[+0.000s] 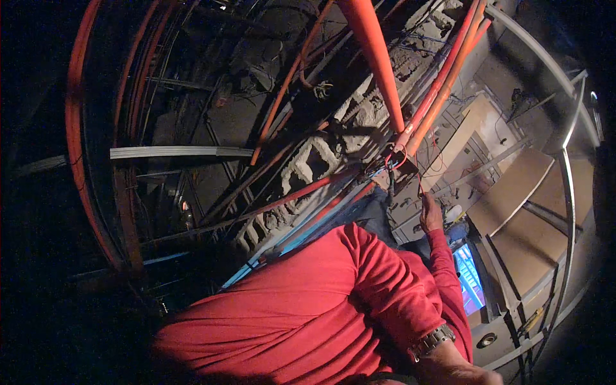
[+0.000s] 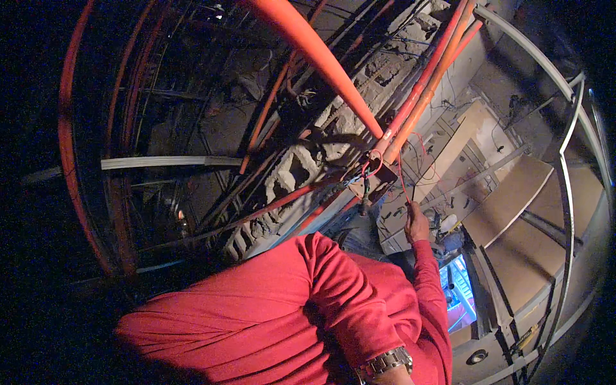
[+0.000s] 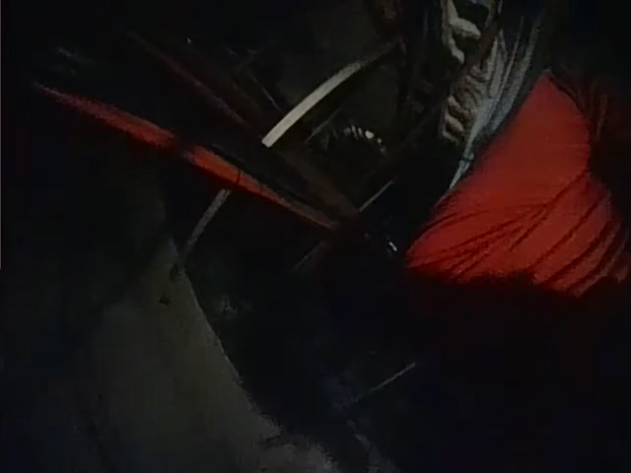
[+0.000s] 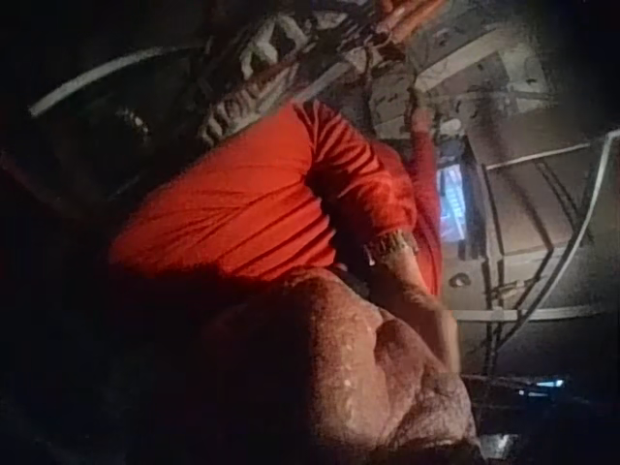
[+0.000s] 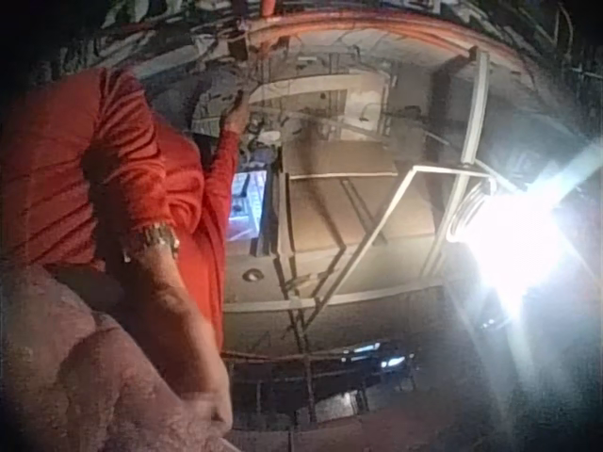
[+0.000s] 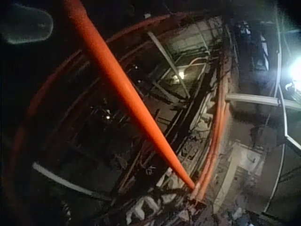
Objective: The person works on wires inside a junction box located in a utility space or utility tunnel, handling individual wires and routing them within the metal enclosure.
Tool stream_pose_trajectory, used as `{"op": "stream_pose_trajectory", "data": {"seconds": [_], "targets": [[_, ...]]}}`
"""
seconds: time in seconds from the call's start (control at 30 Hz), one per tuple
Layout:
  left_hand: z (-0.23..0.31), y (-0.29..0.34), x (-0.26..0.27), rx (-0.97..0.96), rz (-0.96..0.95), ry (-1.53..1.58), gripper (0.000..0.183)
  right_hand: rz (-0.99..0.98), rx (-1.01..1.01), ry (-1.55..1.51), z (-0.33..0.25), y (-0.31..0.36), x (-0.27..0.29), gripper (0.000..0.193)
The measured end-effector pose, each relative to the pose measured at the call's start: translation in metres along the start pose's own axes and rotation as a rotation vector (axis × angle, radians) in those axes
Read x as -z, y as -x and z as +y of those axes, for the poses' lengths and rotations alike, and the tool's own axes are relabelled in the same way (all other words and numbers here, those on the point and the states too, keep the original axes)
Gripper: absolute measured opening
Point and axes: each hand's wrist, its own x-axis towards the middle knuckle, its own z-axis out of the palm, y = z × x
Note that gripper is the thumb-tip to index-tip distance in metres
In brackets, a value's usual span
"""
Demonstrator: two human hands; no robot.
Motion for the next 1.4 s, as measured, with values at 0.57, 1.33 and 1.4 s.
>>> {"op": "stream_pose_trajectory", "data": {"seconds": [0.57, 1.33, 1.4], "targets": [[0.004, 0.004, -0.005, -0.013, 0.007, -0.092, 0.022, -0.065, -0.056, -0.073, -0.003, -0.003, 0.001, 0.036], [0.004, 0.008, -0.005, -0.006, 0.019, -0.185, 0.023, -0.162, -0.202, -0.043, 0.003, 0.0, 0.003, 0.034], [0.005, 0.011, -0.009, -0.003, 0.024, -0.193, 0.023, -0.119, -0.164, -0.075, 0.002, 0.002, -0.002, 0.034]]}}
